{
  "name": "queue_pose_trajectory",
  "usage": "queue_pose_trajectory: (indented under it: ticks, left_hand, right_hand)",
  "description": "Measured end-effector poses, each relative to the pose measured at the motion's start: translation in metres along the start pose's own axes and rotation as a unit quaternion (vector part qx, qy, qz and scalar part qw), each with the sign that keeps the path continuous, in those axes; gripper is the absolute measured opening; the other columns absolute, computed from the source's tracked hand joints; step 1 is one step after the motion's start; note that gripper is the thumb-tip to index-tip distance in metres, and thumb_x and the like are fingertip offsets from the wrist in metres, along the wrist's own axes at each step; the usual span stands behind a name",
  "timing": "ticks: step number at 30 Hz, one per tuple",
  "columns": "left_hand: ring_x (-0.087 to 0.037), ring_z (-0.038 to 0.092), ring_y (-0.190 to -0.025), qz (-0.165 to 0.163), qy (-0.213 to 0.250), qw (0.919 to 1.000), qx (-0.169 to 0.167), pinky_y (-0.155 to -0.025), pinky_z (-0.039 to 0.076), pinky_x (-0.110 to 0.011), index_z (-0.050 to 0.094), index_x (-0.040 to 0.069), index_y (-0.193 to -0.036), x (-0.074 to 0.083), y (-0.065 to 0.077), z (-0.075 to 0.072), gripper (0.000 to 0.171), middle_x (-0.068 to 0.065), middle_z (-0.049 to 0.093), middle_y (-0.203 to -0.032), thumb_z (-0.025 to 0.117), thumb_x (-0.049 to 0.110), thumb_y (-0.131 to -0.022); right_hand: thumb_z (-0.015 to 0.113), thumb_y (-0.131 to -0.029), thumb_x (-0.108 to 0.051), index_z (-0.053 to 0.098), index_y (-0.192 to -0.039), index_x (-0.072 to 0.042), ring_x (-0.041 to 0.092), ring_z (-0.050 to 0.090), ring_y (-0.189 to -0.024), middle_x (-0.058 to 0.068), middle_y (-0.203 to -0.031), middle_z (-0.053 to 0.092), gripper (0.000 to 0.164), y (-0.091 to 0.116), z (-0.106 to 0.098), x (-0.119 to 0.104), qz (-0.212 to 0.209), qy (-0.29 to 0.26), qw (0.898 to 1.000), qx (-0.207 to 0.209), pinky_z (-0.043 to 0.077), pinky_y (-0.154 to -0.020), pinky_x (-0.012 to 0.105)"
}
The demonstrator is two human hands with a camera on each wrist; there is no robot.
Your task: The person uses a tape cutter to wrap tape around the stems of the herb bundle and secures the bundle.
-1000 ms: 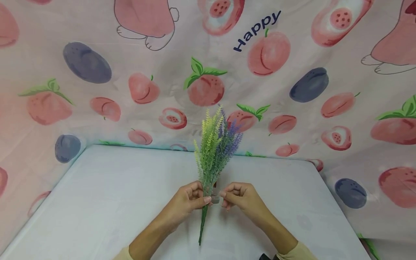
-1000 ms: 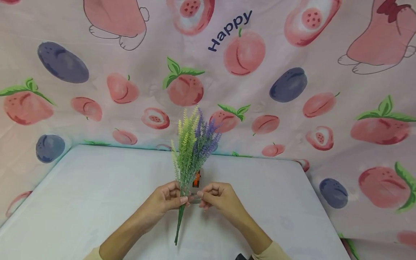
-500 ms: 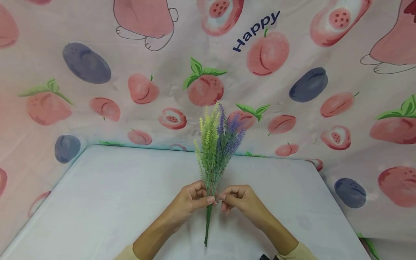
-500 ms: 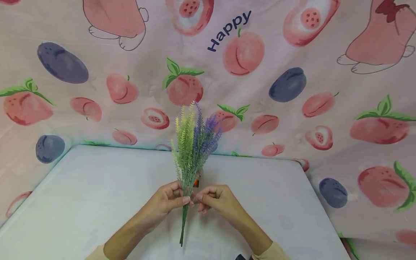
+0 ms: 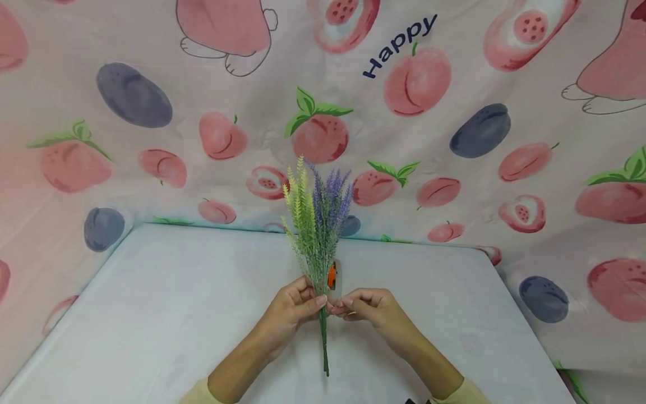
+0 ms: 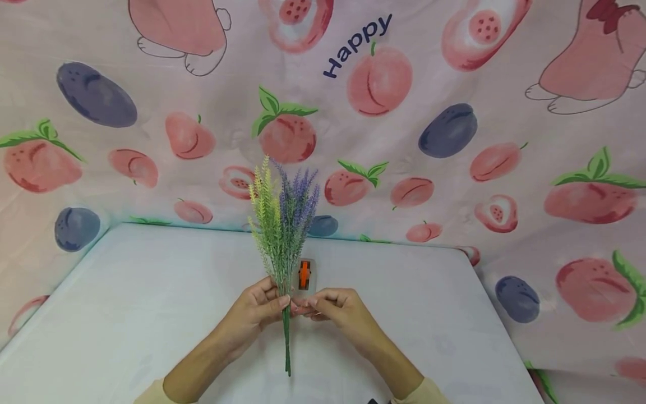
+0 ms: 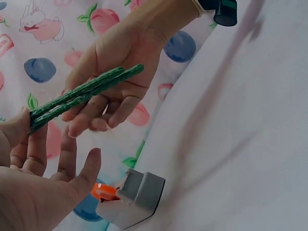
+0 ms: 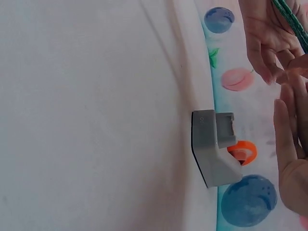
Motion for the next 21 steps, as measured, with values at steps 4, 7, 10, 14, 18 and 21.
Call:
queue_pose_trajectory:
  ticks: [4,7,10,14,18,21]
  left_hand:
    - [-0.014,0.07,-0.098,-0.003,-0.005,0.9998,0.02,-0.092,0.054,-0.035,0.054,-0.001,-0.124,0.0,0.0,-0.003,0.031,-0.002,0.071,-0.101,0.066,0.016,-0.1]
    - [-0.015,0.069,-0.098,-0.008,-0.006,0.9992,0.038,-0.091,0.054,-0.035,0.053,-0.003,-0.125,-0.001,0.0,-0.005,0.034,-0.002,0.071,-0.1,0.066,0.016,-0.1]
    - [-0.016,0.068,-0.099,-0.012,-0.004,0.9983,0.058,-0.091,0.053,-0.036,0.054,-0.002,-0.123,-0.002,0.0,-0.006,0.033,-0.003,0.071,-0.101,0.067,0.017,-0.1]
    - [-0.018,0.067,-0.101,-0.01,0.012,0.9965,0.082,-0.092,0.053,-0.037,0.054,0.002,-0.118,-0.003,0.001,-0.007,0.029,-0.004,0.07,-0.103,0.068,0.019,-0.099]
    - [-0.017,0.068,-0.102,-0.013,0.031,0.9956,0.087,-0.091,0.054,-0.036,0.053,0.004,-0.119,-0.003,0.002,-0.009,0.029,-0.004,0.068,-0.103,0.067,0.021,-0.1]
    - [-0.016,0.068,-0.101,-0.017,0.039,0.9956,0.084,-0.089,0.055,-0.035,0.052,0.005,-0.119,-0.003,0.003,-0.01,0.028,-0.003,0.068,-0.103,0.066,0.021,-0.1]
  right_hand:
    - [0.059,-0.104,-0.034,0.071,-0.115,0.0,0.029,0.072,-0.108,0.013,-0.114,0.075,0.038,0.0,0.0,0.002,0.019,-0.016,1.0,0.01,0.058,-0.092,0.038]
    - [0.058,-0.105,-0.032,0.068,-0.116,0.002,0.028,0.072,-0.108,0.015,-0.118,0.073,0.038,0.0,0.001,0.003,0.024,-0.037,0.999,0.007,0.058,-0.092,0.04]
    - [0.055,-0.106,-0.033,0.066,-0.117,0.003,0.03,0.072,-0.109,0.015,-0.121,0.072,0.039,-0.001,0.005,0.003,0.023,-0.054,0.998,0.005,0.058,-0.092,0.041]
    - [0.053,-0.107,-0.033,0.062,-0.119,0.006,0.03,0.072,-0.109,0.017,-0.116,0.072,0.042,-0.003,0.009,0.003,0.013,-0.077,0.997,0.009,0.057,-0.094,0.043]
    - [0.05,-0.109,-0.031,0.06,-0.118,0.007,0.03,0.071,-0.109,0.019,-0.114,0.072,0.041,-0.004,0.013,0.003,-0.001,-0.1,0.995,-0.002,0.055,-0.097,0.044]
    - [0.048,-0.109,-0.032,0.06,-0.117,0.005,0.031,0.071,-0.109,0.018,-0.114,0.072,0.039,-0.005,0.016,0.003,0.0,-0.108,0.994,-0.012,0.055,-0.097,0.044]
Point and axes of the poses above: each hand's wrist, its own y-axis away from the middle knuckle, its own z-axis out of the palm, x = y × z, the point moved 4 cm from there along -y, towards the middle knuckle
